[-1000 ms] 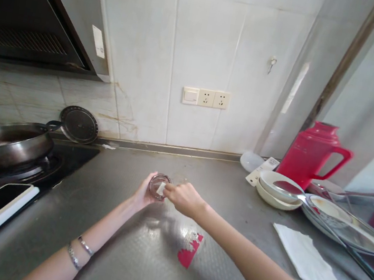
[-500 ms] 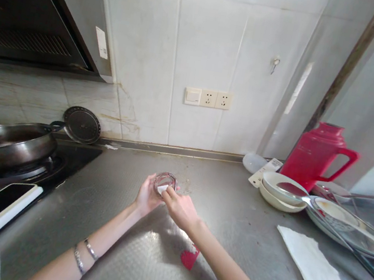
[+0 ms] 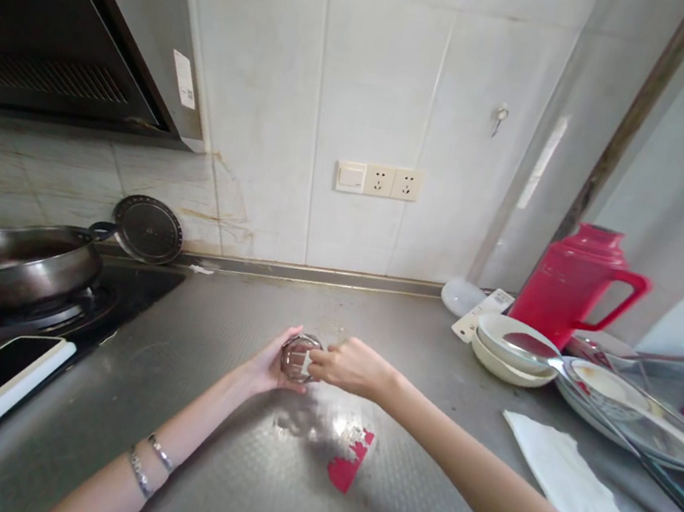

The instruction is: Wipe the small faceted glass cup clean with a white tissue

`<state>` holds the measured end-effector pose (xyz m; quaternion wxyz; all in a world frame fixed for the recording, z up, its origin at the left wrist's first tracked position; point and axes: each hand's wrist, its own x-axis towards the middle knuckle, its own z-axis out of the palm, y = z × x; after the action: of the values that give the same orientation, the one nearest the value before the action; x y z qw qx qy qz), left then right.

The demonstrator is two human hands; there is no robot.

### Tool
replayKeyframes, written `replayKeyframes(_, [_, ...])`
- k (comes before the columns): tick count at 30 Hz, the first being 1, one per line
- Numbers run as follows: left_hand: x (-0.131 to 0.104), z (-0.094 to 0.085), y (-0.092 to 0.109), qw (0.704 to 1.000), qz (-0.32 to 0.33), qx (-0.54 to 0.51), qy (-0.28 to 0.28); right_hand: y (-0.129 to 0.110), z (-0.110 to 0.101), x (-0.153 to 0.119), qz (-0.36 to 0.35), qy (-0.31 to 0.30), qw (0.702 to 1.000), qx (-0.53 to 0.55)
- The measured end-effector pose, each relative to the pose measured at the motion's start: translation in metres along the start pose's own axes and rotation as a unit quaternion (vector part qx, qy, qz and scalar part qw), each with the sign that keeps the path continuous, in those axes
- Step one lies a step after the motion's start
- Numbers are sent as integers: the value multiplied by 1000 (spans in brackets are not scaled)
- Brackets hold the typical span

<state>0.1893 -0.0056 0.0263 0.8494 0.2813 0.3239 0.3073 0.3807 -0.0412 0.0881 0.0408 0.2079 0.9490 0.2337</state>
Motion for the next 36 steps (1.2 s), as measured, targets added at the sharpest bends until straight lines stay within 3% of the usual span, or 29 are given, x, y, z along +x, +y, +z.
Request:
replayKeyframes(4, [0, 6, 0, 998, 48, -27, 20, 5, 1, -7, 34, -1, 999, -8])
replayKeyframes(8, [2, 7, 0, 994, 94, -48, 14, -4, 6, -9, 96, 11, 993, 69])
replayKeyframes(14, [5, 5, -5, 984, 158, -78, 14, -55, 13, 14, 277, 59, 924, 258])
replayKeyframes(16, [5, 6, -7, 981, 174, -84, 13, -70, 17, 25, 337, 83, 898, 271])
replayKeyframes(19, [5, 9, -11, 975, 199, -93, 13, -78, 25, 34, 370, 77, 893, 245])
replayKeyframes(23, [4, 10, -12, 972, 212, -96, -18, -67, 29, 29, 346, 62, 917, 188])
replayKeyframes(28, [0, 8, -12, 968, 205, -105, -99, -48, 18, 10, 251, 61, 958, 125])
replayKeyframes(32, [-6, 4, -9, 966, 144, -133, -170, -26, -3, -2, 138, 38, 987, 68])
replayKeyframes(36, [-8, -1, -2, 970, 71, -124, -195, -5, -23, -8, 29, 22, 999, 11])
